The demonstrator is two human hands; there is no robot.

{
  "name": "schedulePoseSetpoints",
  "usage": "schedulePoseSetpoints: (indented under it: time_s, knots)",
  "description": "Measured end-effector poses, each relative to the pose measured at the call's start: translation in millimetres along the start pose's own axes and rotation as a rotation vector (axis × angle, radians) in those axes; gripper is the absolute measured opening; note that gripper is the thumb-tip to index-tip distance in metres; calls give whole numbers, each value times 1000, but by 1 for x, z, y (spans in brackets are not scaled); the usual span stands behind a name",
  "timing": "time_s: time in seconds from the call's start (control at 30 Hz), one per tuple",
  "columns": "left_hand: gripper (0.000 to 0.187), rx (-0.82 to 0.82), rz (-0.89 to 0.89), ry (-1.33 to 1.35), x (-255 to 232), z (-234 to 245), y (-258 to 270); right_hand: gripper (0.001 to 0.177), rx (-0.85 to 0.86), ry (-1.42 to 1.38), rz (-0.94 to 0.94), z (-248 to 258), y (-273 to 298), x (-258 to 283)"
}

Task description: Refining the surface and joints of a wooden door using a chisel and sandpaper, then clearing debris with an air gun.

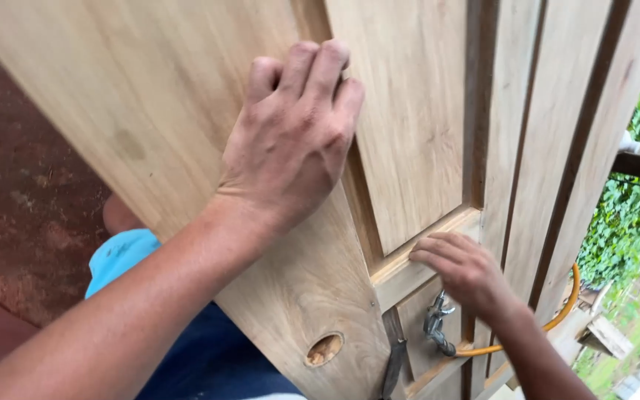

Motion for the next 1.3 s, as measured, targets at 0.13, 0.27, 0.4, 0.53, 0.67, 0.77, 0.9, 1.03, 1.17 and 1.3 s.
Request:
schedulePoseSetpoints:
  time_s: [0.13, 0.27, 0.4, 0.53, 0.67, 0.77, 0.9, 1.03, 1.17, 1.3]
  knots:
    - [15, 3, 16, -30, 1, 0, 3, 25, -137, 56, -122, 6, -1, -17]
    - [16, 10, -6, -16, -2, -3, 0, 30, -132, -35, -37, 8, -5, -3]
    - [15, -9, -2, 2, -2, -3, 0, 30, -170, -148, -36, -31, 20, 24]
    - [20, 4, -1, -29, -3, -3, 2, 18, -226, -135, 26, -11, 4, 6]
    - [17, -7, 4, -20, -1, -2, 2, 24, -268, -115, 13, -11, -10, 25]
    - [16, -16, -7, -19, -1, -2, 0, 25, -270, -64, -29, -14, -1, 12]
    - [10, -9, 14, 38, -3, -2, 0, 44, -164, -143, 101, -17, -7, 43]
    - [12, -40, 8, -21, -1, -1, 2, 14, -377, 9, -156, -13, -3, 21]
    - [8, 36, -24, 109, -5, 2, -2, 22, -371, -133, -337, 1, 21, 39]
    - [11, 82, 2, 65, -5, 2, -2, 14, -1001, -1084, -1341, -22, 95, -9]
Point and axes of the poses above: each hand's wrist, its own y-axis away from the middle knuckle, its own z-axis out of the back of the hand, x = y × z, the point moved 1 cm from there along -y, towards the middle knuckle, and after that the axes turned 10 degrees about y, right-handed, at the moved point
